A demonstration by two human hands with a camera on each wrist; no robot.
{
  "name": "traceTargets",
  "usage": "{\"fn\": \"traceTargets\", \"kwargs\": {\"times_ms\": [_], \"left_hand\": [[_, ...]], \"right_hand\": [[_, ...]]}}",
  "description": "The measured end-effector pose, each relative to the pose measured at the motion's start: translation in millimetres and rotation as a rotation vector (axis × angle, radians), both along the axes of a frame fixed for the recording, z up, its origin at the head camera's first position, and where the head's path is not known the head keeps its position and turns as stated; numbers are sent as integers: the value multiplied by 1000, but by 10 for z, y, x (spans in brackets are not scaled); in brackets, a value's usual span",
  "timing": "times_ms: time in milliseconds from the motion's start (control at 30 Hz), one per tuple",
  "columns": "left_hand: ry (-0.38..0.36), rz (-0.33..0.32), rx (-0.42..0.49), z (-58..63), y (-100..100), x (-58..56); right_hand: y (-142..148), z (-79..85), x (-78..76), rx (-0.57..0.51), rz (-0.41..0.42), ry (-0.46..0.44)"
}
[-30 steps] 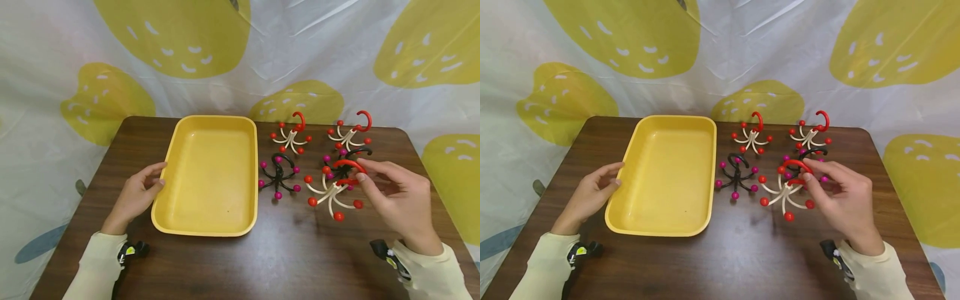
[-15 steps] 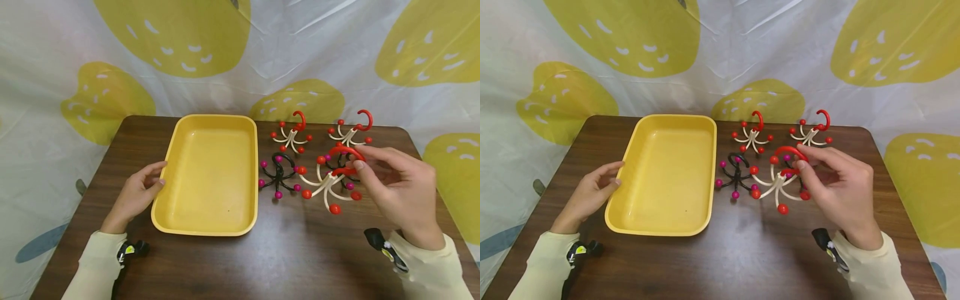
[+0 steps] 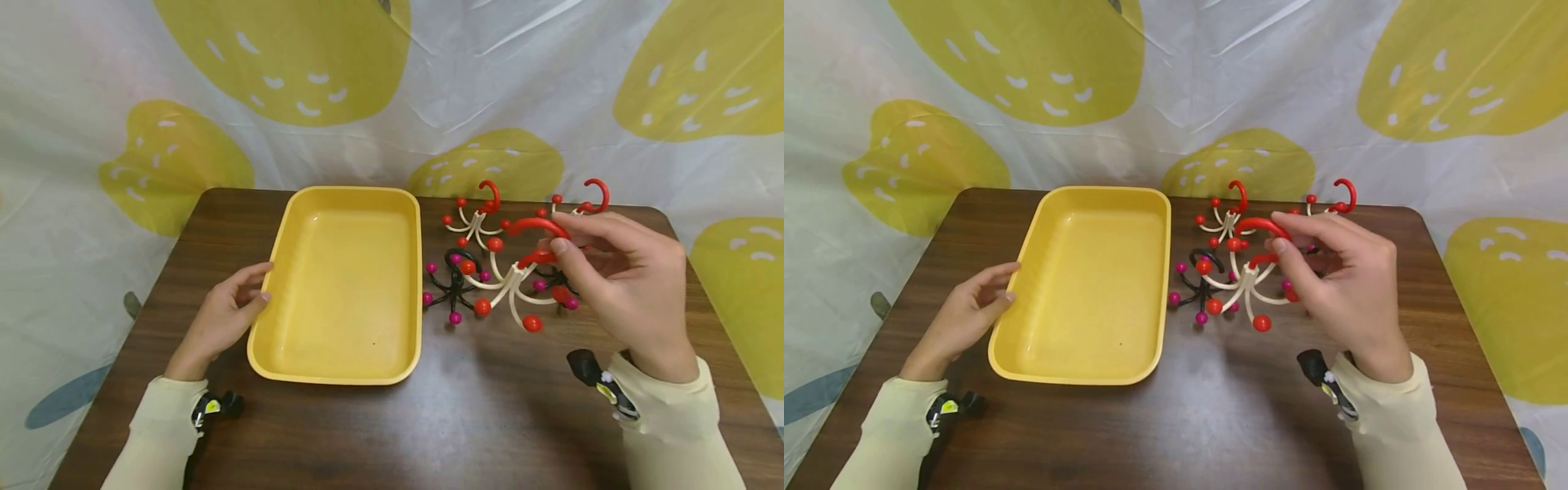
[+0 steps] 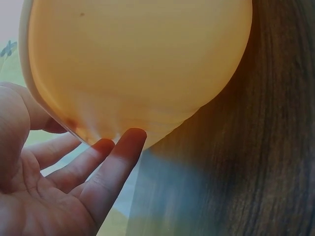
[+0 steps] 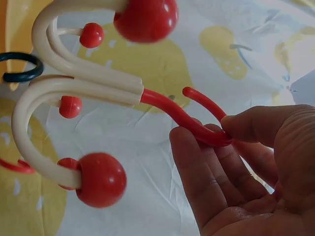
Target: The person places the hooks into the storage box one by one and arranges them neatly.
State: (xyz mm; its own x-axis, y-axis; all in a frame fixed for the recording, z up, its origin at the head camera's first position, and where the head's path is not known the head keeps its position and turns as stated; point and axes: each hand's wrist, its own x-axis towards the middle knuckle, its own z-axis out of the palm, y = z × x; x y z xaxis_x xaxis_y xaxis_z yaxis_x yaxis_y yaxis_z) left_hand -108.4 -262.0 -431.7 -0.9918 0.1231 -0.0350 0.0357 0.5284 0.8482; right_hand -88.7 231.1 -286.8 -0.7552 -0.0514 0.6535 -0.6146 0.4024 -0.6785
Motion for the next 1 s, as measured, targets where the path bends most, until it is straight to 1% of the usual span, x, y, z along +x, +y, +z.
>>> {"fn": "traceTargets", "kwargs": {"times_ms": [167,200,267,400,533,700,833,1000], "left_hand": [[-9,-3,13,-6,-4,-7],[-10,-3,14,-6,-4,-7],[-14,0,17,-6,-3,-7],[-21,8,18,-11,1,-8],[-32,11,21,-12,5,-2],[-33,10,30,-8,13,9],[-21,4,44,-5,11,9],[-26,3,66,-5,16,-2]], "right_hand": [[-157,48,-105,-55,51,-12],[-192,59,-129,-54,48,-14],[-263,79,-184,-89,72,-22],[-397,113,-301,-104,100,-18],[-505,125,-413,-70,118,-13],[-635,116,-515,-79,164,-42],[-742,111,-590,-82,164,-58],[-901,131,-686,-94,163,-133]]}}
